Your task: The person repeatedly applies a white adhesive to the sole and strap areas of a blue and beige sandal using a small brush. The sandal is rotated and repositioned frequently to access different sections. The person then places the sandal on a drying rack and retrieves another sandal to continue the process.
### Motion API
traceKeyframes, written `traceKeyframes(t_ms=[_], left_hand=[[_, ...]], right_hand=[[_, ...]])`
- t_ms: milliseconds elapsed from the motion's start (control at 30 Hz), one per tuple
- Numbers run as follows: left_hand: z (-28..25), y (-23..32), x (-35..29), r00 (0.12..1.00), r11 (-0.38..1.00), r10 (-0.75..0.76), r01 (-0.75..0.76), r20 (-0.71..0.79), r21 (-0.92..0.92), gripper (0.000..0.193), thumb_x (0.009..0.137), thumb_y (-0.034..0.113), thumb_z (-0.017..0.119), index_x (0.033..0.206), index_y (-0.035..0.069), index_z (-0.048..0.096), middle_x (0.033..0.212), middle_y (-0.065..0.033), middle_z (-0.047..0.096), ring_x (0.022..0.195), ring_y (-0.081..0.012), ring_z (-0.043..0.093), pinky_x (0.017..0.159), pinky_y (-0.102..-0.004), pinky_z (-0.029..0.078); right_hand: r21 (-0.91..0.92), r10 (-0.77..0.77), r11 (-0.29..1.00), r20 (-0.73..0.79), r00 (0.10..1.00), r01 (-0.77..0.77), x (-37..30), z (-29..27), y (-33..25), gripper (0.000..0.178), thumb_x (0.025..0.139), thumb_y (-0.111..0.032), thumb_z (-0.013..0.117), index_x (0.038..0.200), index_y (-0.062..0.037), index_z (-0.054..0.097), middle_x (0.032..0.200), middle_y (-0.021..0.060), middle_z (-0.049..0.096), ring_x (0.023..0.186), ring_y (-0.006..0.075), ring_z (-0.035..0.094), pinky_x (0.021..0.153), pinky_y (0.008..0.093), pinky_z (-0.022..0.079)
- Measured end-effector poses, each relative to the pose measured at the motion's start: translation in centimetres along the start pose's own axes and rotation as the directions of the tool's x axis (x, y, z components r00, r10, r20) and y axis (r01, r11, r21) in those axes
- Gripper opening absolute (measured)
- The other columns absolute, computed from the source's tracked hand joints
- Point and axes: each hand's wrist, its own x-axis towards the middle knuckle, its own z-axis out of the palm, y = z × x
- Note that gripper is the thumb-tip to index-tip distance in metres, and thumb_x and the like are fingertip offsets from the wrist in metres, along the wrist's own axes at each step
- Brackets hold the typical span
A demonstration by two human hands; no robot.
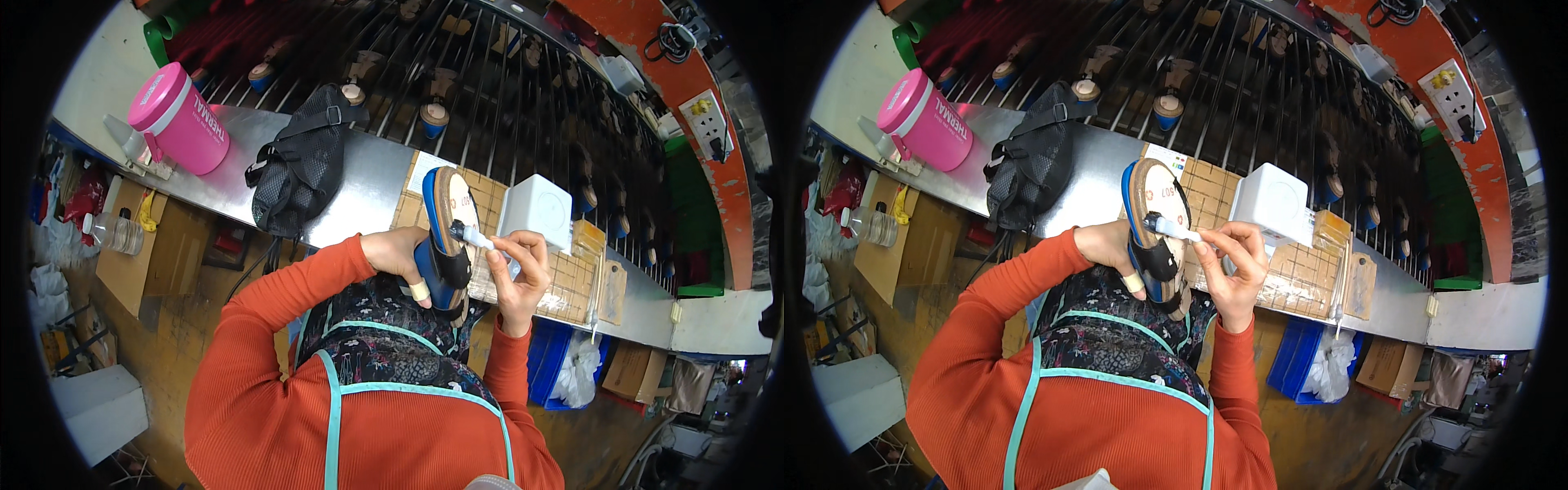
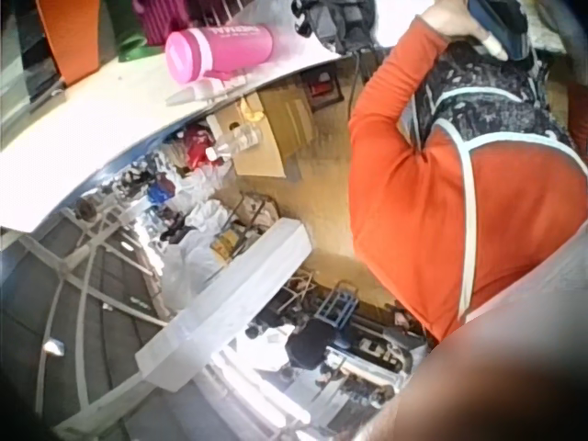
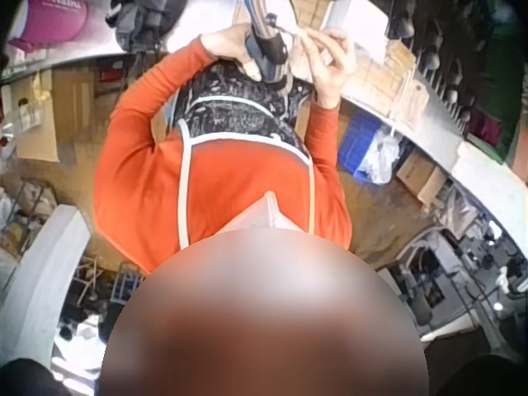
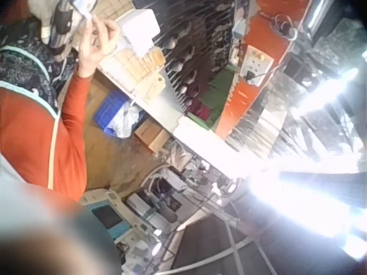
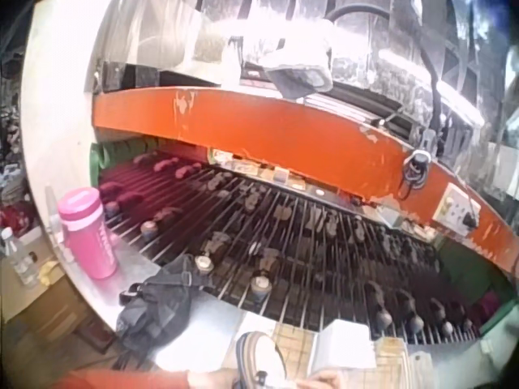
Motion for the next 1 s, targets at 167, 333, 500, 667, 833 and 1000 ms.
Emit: traceKeyframes(t_ms=[167, 333, 500, 667, 833, 1000], left_hand=[[0.0, -0.9, 0.5, 0.992, 0.994, -0.08, 0.087, 0.093, -0.073, 0.071, 0.049, 0.008, 0.092, 0.112, -0.005, 0.063, 0.106, -0.0153, 0.069, 0.095, -0.0233, 0.067, 0.089, -0.0314, 0.052], [-0.2, -0.2, 0.7, 0.977, 0.988, -0.115, 0.131, 0.18, -0.078, 0.069, 0.05, 0.007, 0.09, 0.112, -0.003, 0.064, 0.106, -0.0145, 0.069, 0.097, -0.0236, 0.067, 0.09, -0.0316, 0.052], [0.3, 1.2, 1.0, 0.952, 0.988, -0.062, 0.102, 0.3, -0.117, 0.061, 0.054, -0.002, 0.087, 0.111, 0.002, 0.066, 0.108, -0.0131, 0.069, 0.103, -0.0221, 0.064, 0.091, -0.0332, 0.051], [0.1, 1.7, 2.0, 0.921, 0.996, 0.021, 0.016, 0.389, -0.092, 0.065, 0.052, -0.002, 0.088, 0.112, 0.001, 0.065, 0.108, -0.0126, 0.069, 0.105, -0.0206, 0.062, 0.09, -0.0314, 0.05], [0.3, -0.1, 3.1, 0.941, 0.998, 0.065, -0.059, 0.332, -0.027, 0.063, 0.049, -0.005, 0.087, 0.109, 0.001, 0.067, 0.106, -0.0114, 0.07, 0.1, -0.0197, 0.065, 0.088, -0.0304, 0.052], [-1.4, -2.3, 2.1, 0.957, 0.994, -0.005, 0.036, 0.291, -0.103, 0.075, 0.049, 0.002, 0.092, 0.118, 0.002, 0.063, 0.116, -0.0102, 0.065, 0.111, -0.0229, 0.058, 0.1, -0.0334, 0.044]], right_hand=[[0.001, -0.013, 1.0, 0.033, 0.999, 0.013, -0.1, -0.7, 0.7, 0.016, 0.077, -0.001, 0.076, 0.092, -0.0005, 0.073, 0.09, 0.0064, 0.059, 0.075, 0.0115, 0.054, 0.06, 0.0243, 0.045], [-0.077, -0.066, 0.994, 0.103, 0.992, 0.075, 0.9, -1.9, 1.5, 0.018, 0.073, -0.004, 0.079, 0.09, -0.0048, 0.075, 0.09, 0.0057, 0.06, 0.077, 0.0145, 0.055, 0.062, 0.0262, 0.047], [0.074, -0.133, 0.99, 0.296, 0.946, 0.116, 4.0, -3.7, 2.3, 0.018, 0.071, -0.009, 0.08, 0.089, -0.0081, 0.077, 0.089, 0.0049, 0.061, 0.08, 0.0155, 0.055, 0.062, 0.0254, 0.045], [-0.019, 0.011, 1.0, 0.069, 0.998, -0.01, 3.2, -2.1, 2.7, 0.017, 0.076, -0.007, 0.078, 0.093, -0.006, 0.076, 0.09, 0.0049, 0.06, 0.07, 0.0112, 0.054, 0.062, 0.0241, 0.044], [-0.165, 0.024, 0.985, -0.179, 0.984, -0.054, -2.6, -1.2, 2.2, 0.018, 0.076, -0.007, 0.077, 0.094, -0.0057, 0.075, 0.089, 0.0037, 0.06, 0.074, 0.0111, 0.055, 0.057, 0.0228, 0.043], [-0.328, 0.3, 0.87, -0.242, 0.923, -0.368, -7.3, -6.2, 2.3, 0.011, 0.078, -0.015, 0.077, 0.088, -0.0096, 0.075, 0.072, -0.0003, 0.058, 0.063, 0.0097, 0.053, 0.071, 0.0294, 0.036]])
